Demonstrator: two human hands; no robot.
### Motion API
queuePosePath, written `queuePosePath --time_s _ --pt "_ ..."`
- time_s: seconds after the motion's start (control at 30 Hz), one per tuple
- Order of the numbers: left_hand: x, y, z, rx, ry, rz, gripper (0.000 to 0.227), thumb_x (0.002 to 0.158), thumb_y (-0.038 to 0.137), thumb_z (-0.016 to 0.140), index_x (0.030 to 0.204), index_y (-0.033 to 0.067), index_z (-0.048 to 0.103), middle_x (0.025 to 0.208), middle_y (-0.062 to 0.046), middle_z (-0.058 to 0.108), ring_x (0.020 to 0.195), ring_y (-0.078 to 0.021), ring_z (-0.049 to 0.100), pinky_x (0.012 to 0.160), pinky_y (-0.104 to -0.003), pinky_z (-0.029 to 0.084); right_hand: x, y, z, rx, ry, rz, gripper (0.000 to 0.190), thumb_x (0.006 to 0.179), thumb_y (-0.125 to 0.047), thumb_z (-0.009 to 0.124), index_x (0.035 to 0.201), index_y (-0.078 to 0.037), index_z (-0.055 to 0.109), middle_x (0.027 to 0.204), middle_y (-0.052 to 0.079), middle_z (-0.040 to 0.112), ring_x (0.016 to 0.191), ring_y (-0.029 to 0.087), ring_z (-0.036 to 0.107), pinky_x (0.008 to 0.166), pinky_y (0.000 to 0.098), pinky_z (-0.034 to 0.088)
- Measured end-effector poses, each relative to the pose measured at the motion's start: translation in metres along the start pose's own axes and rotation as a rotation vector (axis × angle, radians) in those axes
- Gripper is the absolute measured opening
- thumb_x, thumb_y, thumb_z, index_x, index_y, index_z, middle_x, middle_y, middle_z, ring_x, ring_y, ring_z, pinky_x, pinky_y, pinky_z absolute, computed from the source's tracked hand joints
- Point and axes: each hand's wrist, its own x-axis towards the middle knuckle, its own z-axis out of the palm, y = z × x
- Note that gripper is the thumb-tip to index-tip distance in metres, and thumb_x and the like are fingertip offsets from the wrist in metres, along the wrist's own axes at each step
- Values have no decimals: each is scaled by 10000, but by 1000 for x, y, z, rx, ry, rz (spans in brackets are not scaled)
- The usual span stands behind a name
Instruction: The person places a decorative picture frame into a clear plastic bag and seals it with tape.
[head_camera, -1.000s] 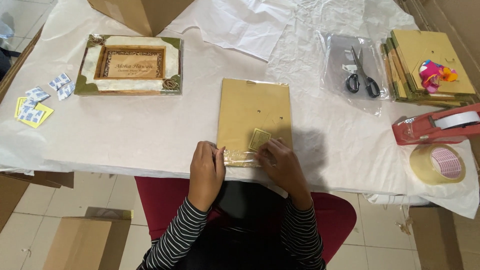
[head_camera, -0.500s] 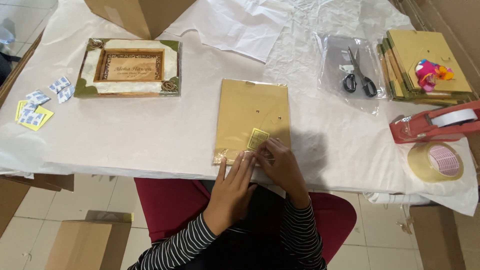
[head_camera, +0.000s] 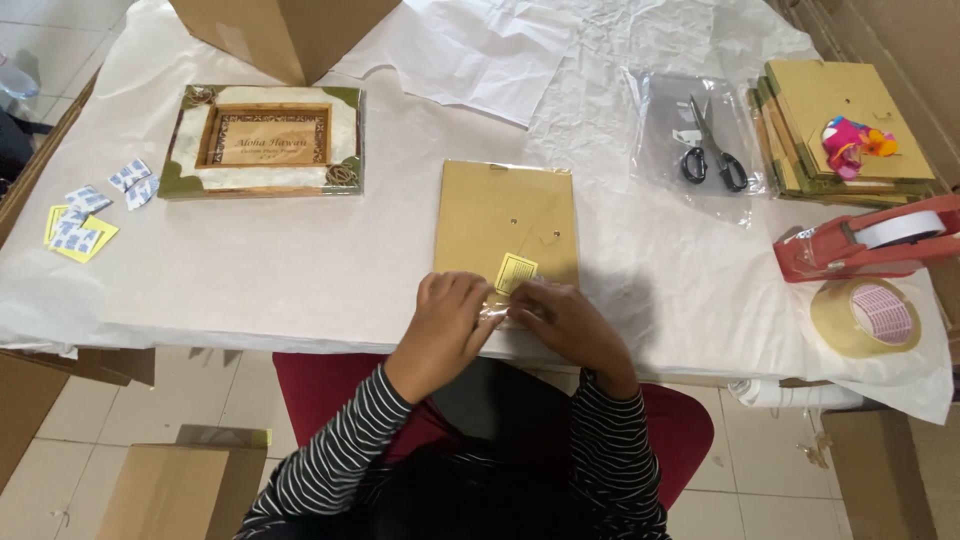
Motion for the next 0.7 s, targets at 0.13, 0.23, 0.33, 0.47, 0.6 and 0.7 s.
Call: queuePosePath --time_s 0.13,0.23,0.33,0.47,0.6,0.7 --pt "16 -2 -24 -59 -87 123 161 987 273 624 1063 144 685 938 -18 648 986 -262 629 864 -432 446 1 -3 -4 -1 -5 -4 223 1002 -244 613 1039 -33 673 813 225 712 827 466 698 720 524 526" --pt "23 -6 -31 -250 -176 84 153 996 208 599 1015 89 693 820 -67 681 897 -271 677 768 -392 507 2 -1 -6 2 -23 -1 184 984 -248 652 1019 -71 691 783 181 722 802 422 726 736 472 547" --pt "26 -3 -43 -368 -243 88 201 966 118 601 1106 25 710 900 -133 749 926 -319 720 780 -415 546 1 0 -7 8 -33 -4 176 979 -243 652 1021 -73 665 770 201 706 804 429 725 721 484 537" --pt "27 11 -59 -511 -234 152 169 979 46 579 1084 9 706 896 -166 750 968 -353 709 815 -443 570 -7 -10 -11 -11 -50 -11 158 975 -243 657 1004 -88 674 785 184 727 793 418 740 718 479 551" --pt "16 24 -63 -336 -186 278 170 1006 71 527 1029 12 684 844 -173 715 946 -370 683 808 -441 579 -19 -26 -12 -184 -42 -105 70 957 -158 623 1009 -128 660 804 134 752 792 384 748 749 470 555" --pt "-2 23 -33 -66 -108 357 192 1032 102 535 1041 19 707 823 -133 714 944 -307 700 822 -387 568 -31 -38 -1 -302 25 -118 80 1016 -209 586 1000 -163 649 755 86 726 750 310 747 735 406 564"
